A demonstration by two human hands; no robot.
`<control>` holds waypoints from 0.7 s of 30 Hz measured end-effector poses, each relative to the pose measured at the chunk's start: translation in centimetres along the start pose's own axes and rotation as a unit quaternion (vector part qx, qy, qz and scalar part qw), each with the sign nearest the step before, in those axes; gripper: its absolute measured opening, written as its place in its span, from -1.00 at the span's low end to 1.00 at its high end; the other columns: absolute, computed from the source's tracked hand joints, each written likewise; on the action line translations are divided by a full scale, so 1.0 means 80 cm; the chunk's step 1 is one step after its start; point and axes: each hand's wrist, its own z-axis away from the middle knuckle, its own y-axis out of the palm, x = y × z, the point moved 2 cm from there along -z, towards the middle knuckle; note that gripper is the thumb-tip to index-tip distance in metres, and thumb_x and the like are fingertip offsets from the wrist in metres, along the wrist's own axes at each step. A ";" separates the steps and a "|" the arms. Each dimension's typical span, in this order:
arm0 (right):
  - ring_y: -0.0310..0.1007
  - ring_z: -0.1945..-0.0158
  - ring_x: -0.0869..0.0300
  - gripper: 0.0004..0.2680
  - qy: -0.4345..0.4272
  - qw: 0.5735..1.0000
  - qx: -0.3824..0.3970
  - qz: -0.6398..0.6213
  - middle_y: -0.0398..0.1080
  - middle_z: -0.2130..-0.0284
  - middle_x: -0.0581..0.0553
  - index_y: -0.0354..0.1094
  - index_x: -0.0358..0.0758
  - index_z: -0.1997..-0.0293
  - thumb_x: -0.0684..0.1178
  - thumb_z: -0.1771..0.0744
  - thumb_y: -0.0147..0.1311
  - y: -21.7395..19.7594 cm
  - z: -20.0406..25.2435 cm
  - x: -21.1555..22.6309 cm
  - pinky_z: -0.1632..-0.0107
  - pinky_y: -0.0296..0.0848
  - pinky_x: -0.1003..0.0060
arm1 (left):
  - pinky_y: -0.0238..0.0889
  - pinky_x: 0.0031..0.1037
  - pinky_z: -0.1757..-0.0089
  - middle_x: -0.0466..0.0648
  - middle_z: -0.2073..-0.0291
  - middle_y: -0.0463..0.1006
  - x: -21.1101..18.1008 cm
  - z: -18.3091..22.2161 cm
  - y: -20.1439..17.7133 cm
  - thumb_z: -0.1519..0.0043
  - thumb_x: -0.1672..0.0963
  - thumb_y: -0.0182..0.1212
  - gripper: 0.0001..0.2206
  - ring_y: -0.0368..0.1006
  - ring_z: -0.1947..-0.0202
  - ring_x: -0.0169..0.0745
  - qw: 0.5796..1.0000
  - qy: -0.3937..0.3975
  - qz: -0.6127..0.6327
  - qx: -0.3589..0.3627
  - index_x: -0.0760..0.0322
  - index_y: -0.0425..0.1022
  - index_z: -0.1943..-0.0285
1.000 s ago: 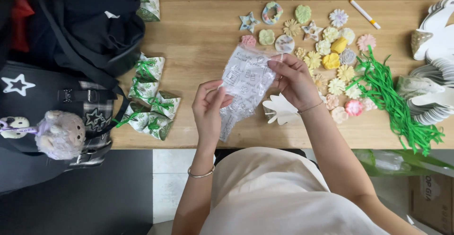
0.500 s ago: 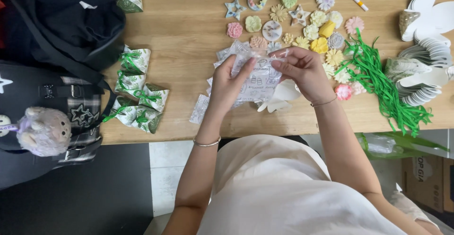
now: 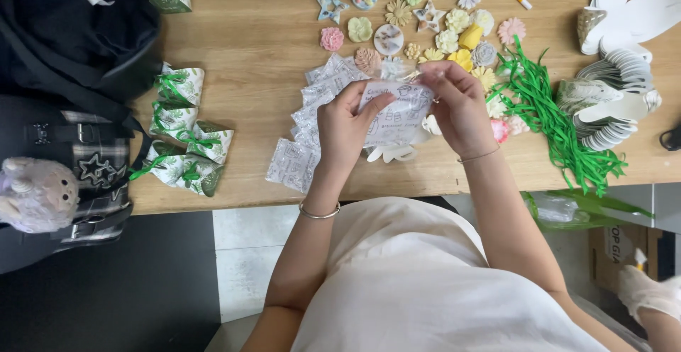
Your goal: Manually assemble packaging and place decorative floral candles inside bags and boxes.
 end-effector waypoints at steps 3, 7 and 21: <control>0.54 0.11 0.26 -0.81 0.020 0.989 0.009 0.148 0.54 0.19 -0.10 0.35 -0.28 -0.13 -0.24 -0.39 0.01 0.003 0.002 0.024 0.15 0.50 0.36 | 0.13 -0.63 0.49 -0.09 0.57 0.61 0.006 0.004 -0.001 -0.23 0.10 0.46 -0.78 0.26 0.61 -0.59 0.998 0.012 -0.044 0.031 0.34 0.63 0.09; 0.55 0.10 0.25 -0.81 0.025 0.993 0.012 0.113 0.52 0.20 -0.08 0.34 -0.31 -0.14 -0.29 -0.40 0.08 -0.005 0.010 0.013 0.08 0.52 0.40 | 0.19 -0.64 0.46 -0.12 0.46 0.68 0.011 0.020 0.001 -0.29 0.10 0.41 -0.78 0.40 0.52 -0.60 0.999 -0.023 0.017 0.042 0.34 0.57 0.04; 0.46 0.17 0.29 -0.84 0.138 0.987 0.011 0.087 0.46 0.26 -0.09 0.36 -0.31 -0.01 -0.28 -0.36 -0.05 -0.019 0.057 -0.076 0.09 0.43 0.40 | 0.28 -0.43 0.43 0.02 0.22 0.73 0.049 0.096 -0.008 -0.12 0.14 0.49 -0.58 0.45 0.46 -0.35 0.990 -0.099 -0.004 0.102 0.21 0.58 -0.19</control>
